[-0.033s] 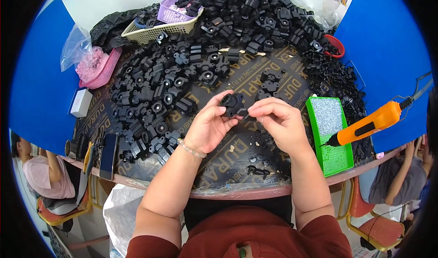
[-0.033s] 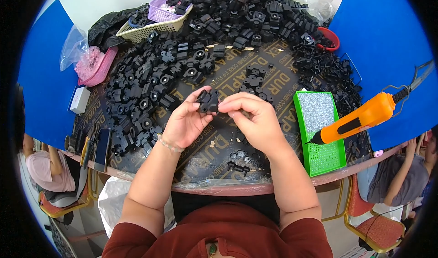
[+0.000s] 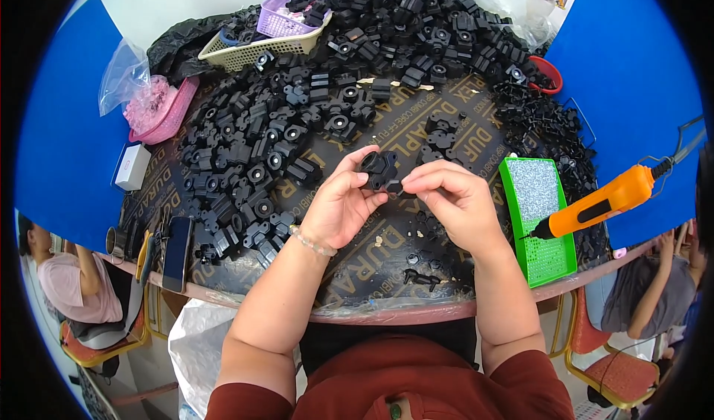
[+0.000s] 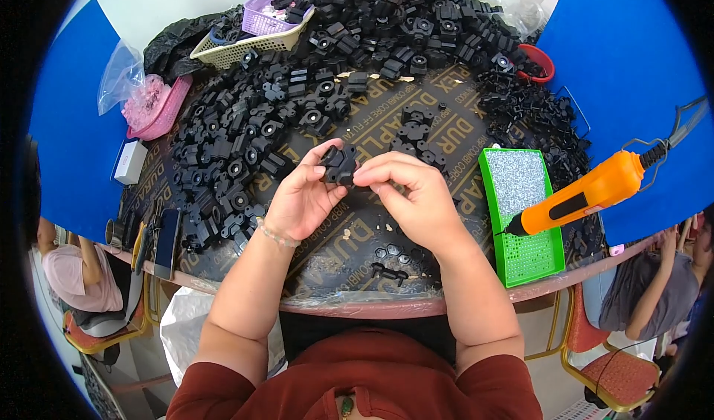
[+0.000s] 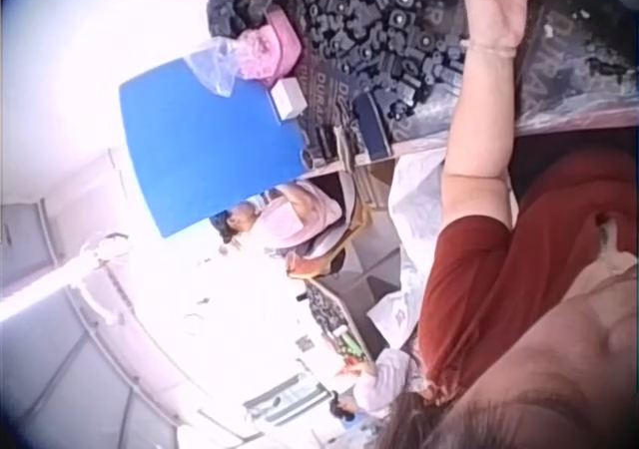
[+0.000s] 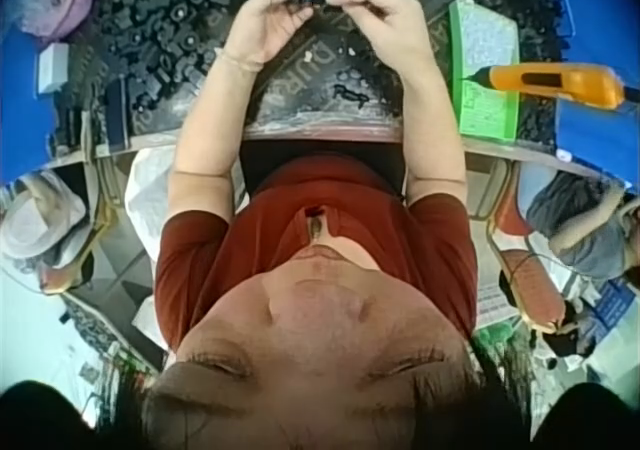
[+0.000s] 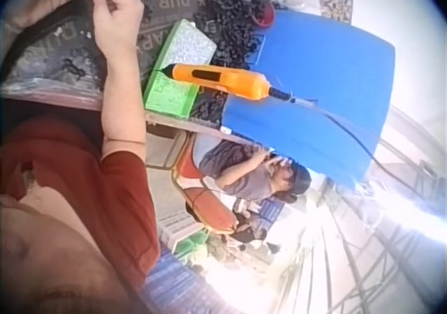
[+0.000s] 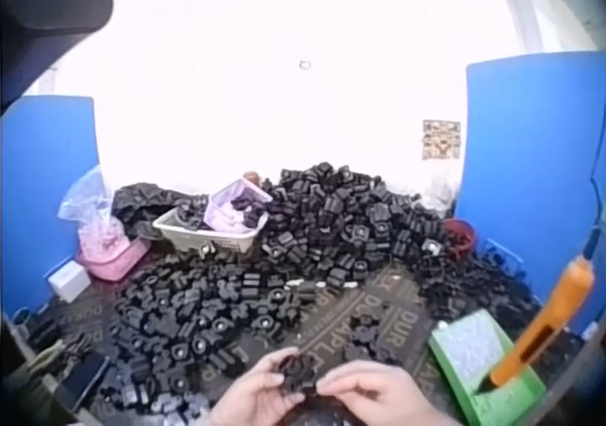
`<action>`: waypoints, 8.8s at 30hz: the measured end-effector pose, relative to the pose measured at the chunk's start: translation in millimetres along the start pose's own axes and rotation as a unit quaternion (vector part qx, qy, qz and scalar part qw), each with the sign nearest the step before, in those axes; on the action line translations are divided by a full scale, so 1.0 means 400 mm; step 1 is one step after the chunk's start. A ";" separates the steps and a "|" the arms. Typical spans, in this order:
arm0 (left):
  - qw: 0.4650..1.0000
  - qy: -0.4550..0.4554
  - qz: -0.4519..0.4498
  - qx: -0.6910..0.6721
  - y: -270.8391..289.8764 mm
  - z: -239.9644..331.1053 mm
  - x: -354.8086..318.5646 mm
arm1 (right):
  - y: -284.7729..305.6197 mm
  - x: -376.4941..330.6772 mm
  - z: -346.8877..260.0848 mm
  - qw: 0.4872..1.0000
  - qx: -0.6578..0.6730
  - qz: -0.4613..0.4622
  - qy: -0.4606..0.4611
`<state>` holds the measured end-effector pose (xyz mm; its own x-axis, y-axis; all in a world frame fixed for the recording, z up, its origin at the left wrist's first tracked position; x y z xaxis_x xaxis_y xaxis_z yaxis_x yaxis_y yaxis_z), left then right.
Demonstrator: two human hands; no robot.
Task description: The recorder is assembling small black plastic components by inserting metal pins from a tray and using an orange handheld power tool to secure or process them.
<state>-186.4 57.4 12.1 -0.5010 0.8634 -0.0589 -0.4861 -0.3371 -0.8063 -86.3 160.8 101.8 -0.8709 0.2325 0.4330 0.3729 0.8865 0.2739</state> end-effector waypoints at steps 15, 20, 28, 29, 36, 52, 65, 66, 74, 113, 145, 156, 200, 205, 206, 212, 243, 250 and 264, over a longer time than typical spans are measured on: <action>0.995 -0.001 -0.014 0.102 -0.029 -0.004 -0.009 | -0.027 0.002 -0.053 0.984 -0.128 -0.041 0.116; 0.996 -0.012 -0.030 0.079 -0.040 0.002 -0.011 | 0.014 -0.005 0.010 0.999 -0.023 0.043 -0.002; 0.993 0.005 -0.054 0.101 -0.054 -0.011 -0.015 | 0.018 -0.004 0.032 0.998 -0.003 0.053 -0.035; 0.993 0.004 -0.053 0.102 -0.050 -0.007 -0.016 | 0.024 -0.003 0.007 0.995 -0.072 0.068 -0.013; 0.975 -0.040 -0.031 0.215 -0.036 0.000 -0.018 | -0.019 -0.002 0.049 0.988 -0.101 -0.091 -0.073; 0.435 -0.199 0.157 0.864 0.010 0.125 -0.043 | -0.056 -0.007 0.116 0.847 -0.530 -0.023 0.000; 0.963 -0.043 0.070 0.256 0.002 0.017 -0.009 | -0.040 -0.044 0.092 0.854 -0.497 -0.141 -0.064; 0.981 -0.045 0.051 0.179 -0.004 0.010 -0.007 | -0.067 -0.052 0.106 0.837 -0.518 -0.176 -0.036; 0.997 -0.035 0.019 0.071 0.021 0.035 -0.002 | -0.048 -0.015 0.058 0.973 -0.202 -0.050 -0.100; 0.987 -0.099 0.008 0.129 -0.022 0.040 -0.012 | -0.044 -0.045 0.206 0.786 0.537 0.102 -0.289; 0.858 -0.234 0.044 0.454 -0.060 0.077 -0.035 | -0.027 -0.033 0.146 0.904 0.357 0.089 -0.218; 0.843 -0.294 0.003 0.451 -0.093 0.087 -0.046 | 0.004 -0.021 0.108 0.990 0.069 0.076 -0.101; 0.953 -0.057 0.120 0.272 0.046 0.042 -0.004 | -0.138 -0.105 0.087 0.849 -0.415 -0.325 -0.047; 0.979 -0.061 0.106 0.163 0.046 0.036 0.004 | -0.169 -0.101 0.084 0.846 -0.448 -0.285 -0.034; 0.979 -0.061 0.107 0.164 0.053 0.039 0.007 | -0.168 -0.097 0.080 0.842 -0.479 -0.248 -0.015; 0.995 -0.042 0.073 0.051 0.066 0.035 0.011 | -0.145 -0.087 0.114 0.885 -0.401 -0.227 -0.069; 0.967 -0.082 0.039 0.239 0.001 0.035 -0.010 | 0.003 -0.022 0.152 0.910 0.360 0.115 -0.167; 0.930 -0.097 -0.095 0.342 -0.077 0.021 -0.020 | 0.005 -0.024 0.153 0.880 0.422 0.101 -0.193; 0.877 -0.174 -0.076 0.442 -0.080 0.034 -0.020 | -0.005 -0.030 0.175 0.874 0.425 0.090 -0.218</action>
<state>-176.6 56.1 46.5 -0.4960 0.8087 0.3161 -0.8540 -0.5202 -0.0092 -98.9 184.1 35.8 -0.9307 0.3654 -0.0168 0.3063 0.7535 -0.5818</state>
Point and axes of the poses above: each hand's wrist, its own x-axis towards the middle knuckle, its own y-axis out of the back of the hand, z = x × y, the point moved 10 cm from there along x, towards the middle knuckle, and after that the axes turned 4 degrees about -x, right-handed, at the moved point
